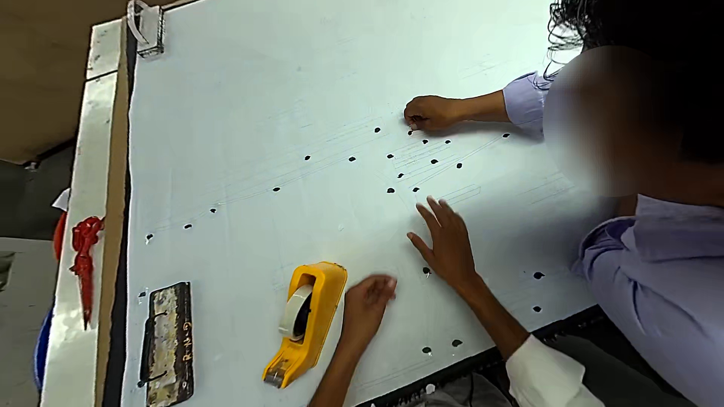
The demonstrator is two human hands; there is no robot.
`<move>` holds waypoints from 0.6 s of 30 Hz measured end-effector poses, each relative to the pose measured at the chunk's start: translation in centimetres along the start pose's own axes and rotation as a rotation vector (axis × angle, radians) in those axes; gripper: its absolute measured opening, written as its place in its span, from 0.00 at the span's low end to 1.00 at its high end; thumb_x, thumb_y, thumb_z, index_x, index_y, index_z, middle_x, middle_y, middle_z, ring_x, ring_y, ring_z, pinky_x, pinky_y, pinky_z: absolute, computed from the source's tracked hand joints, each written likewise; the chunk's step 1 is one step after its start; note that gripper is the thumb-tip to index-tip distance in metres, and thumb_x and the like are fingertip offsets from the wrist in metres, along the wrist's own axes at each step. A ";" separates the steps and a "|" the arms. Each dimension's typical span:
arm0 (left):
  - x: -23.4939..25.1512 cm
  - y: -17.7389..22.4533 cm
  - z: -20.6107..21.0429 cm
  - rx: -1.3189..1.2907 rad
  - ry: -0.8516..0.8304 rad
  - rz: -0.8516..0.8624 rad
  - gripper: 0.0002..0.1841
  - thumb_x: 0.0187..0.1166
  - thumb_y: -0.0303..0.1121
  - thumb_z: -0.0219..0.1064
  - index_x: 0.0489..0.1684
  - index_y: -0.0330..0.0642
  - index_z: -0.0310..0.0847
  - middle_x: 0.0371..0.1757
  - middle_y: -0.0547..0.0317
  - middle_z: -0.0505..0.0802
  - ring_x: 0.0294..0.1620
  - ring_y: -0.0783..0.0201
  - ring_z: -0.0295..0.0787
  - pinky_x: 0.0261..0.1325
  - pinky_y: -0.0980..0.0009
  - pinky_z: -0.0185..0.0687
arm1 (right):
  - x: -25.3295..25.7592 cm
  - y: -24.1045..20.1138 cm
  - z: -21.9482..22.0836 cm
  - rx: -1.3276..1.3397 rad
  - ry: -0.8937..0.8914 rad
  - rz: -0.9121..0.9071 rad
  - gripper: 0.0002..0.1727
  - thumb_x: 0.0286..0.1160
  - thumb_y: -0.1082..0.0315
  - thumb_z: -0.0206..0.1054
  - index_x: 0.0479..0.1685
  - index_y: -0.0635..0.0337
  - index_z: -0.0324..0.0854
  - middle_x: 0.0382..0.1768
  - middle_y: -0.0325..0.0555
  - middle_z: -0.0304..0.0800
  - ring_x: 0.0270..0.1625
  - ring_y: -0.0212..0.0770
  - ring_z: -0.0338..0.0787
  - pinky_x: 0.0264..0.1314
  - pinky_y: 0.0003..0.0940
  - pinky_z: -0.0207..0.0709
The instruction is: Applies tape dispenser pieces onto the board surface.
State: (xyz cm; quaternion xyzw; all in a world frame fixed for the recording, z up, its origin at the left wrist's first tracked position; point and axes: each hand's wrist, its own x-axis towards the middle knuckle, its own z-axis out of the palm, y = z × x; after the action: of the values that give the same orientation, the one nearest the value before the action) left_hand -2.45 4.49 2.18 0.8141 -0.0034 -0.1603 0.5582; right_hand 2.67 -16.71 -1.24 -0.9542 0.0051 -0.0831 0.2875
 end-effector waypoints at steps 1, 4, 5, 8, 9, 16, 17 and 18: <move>3.3 1.5 0.9 0.073 -0.018 0.030 0.10 0.84 0.31 0.67 0.49 0.32 0.88 0.36 0.53 0.92 0.33 0.65 0.88 0.42 0.66 0.87 | 1.1 1.3 0.2 -0.052 -0.038 0.014 0.38 0.83 0.37 0.54 0.88 0.46 0.67 0.91 0.48 0.60 0.93 0.59 0.56 0.87 0.73 0.46; 13.1 4.0 3.1 0.214 -0.022 0.104 0.12 0.85 0.31 0.64 0.54 0.30 0.87 0.37 0.48 0.93 0.35 0.59 0.89 0.46 0.58 0.87 | 1.6 4.6 1.4 -0.119 -0.166 0.039 0.42 0.83 0.30 0.45 0.93 0.41 0.59 0.95 0.43 0.49 0.96 0.56 0.45 0.89 0.74 0.32; 15.6 4.5 3.8 0.227 -0.016 0.086 0.13 0.85 0.31 0.65 0.57 0.31 0.87 0.36 0.48 0.93 0.35 0.59 0.89 0.46 0.58 0.87 | 1.1 5.1 1.7 -0.132 -0.186 0.026 0.41 0.84 0.31 0.44 0.94 0.40 0.57 0.96 0.41 0.46 0.97 0.54 0.42 0.91 0.71 0.30; 20.5 5.5 5.5 0.198 0.004 -0.039 0.16 0.83 0.31 0.68 0.63 0.33 0.82 0.31 0.51 0.91 0.28 0.62 0.86 0.38 0.62 0.83 | -0.1 5.4 1.7 -0.143 -0.192 0.001 0.40 0.87 0.33 0.42 0.95 0.40 0.53 0.97 0.37 0.42 0.98 0.49 0.38 0.92 0.67 0.28; 21.3 5.5 5.9 0.219 0.002 -0.081 0.17 0.82 0.32 0.70 0.63 0.34 0.78 0.30 0.51 0.91 0.27 0.61 0.85 0.37 0.62 0.82 | -0.1 5.4 1.7 -0.148 -0.197 0.000 0.40 0.87 0.33 0.42 0.96 0.39 0.52 0.97 0.36 0.41 0.98 0.48 0.37 0.93 0.67 0.28; 20.4 7.1 5.1 0.679 0.000 -0.261 0.23 0.80 0.49 0.71 0.53 0.35 0.83 0.45 0.38 0.90 0.53 0.38 0.88 0.54 0.37 0.79 | -0.2 5.5 2.4 -0.185 -0.179 -0.018 0.41 0.86 0.31 0.38 0.96 0.37 0.50 0.97 0.34 0.39 0.98 0.47 0.36 0.93 0.66 0.27; 19.0 6.9 4.5 0.656 0.013 -0.233 0.21 0.81 0.47 0.70 0.53 0.34 0.84 0.41 0.38 0.90 0.49 0.38 0.88 0.52 0.37 0.80 | -0.2 5.6 2.4 -0.193 -0.175 -0.022 0.41 0.86 0.31 0.38 0.96 0.37 0.51 0.97 0.34 0.40 0.98 0.47 0.37 0.93 0.66 0.28; 17.0 6.7 3.8 0.613 0.035 -0.181 0.19 0.82 0.44 0.70 0.51 0.33 0.84 0.34 0.40 0.89 0.41 0.40 0.88 0.47 0.38 0.81 | -0.1 5.7 2.4 -0.195 -0.168 -0.028 0.41 0.86 0.31 0.38 0.95 0.38 0.52 0.97 0.35 0.42 0.97 0.48 0.39 0.92 0.67 0.29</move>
State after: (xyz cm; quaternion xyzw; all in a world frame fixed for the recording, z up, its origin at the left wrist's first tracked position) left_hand 13.83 -4.61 2.70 0.9439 0.0305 -0.1868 0.2706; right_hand 3.20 -20.15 -6.37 -0.9812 -0.0245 -0.0059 0.1916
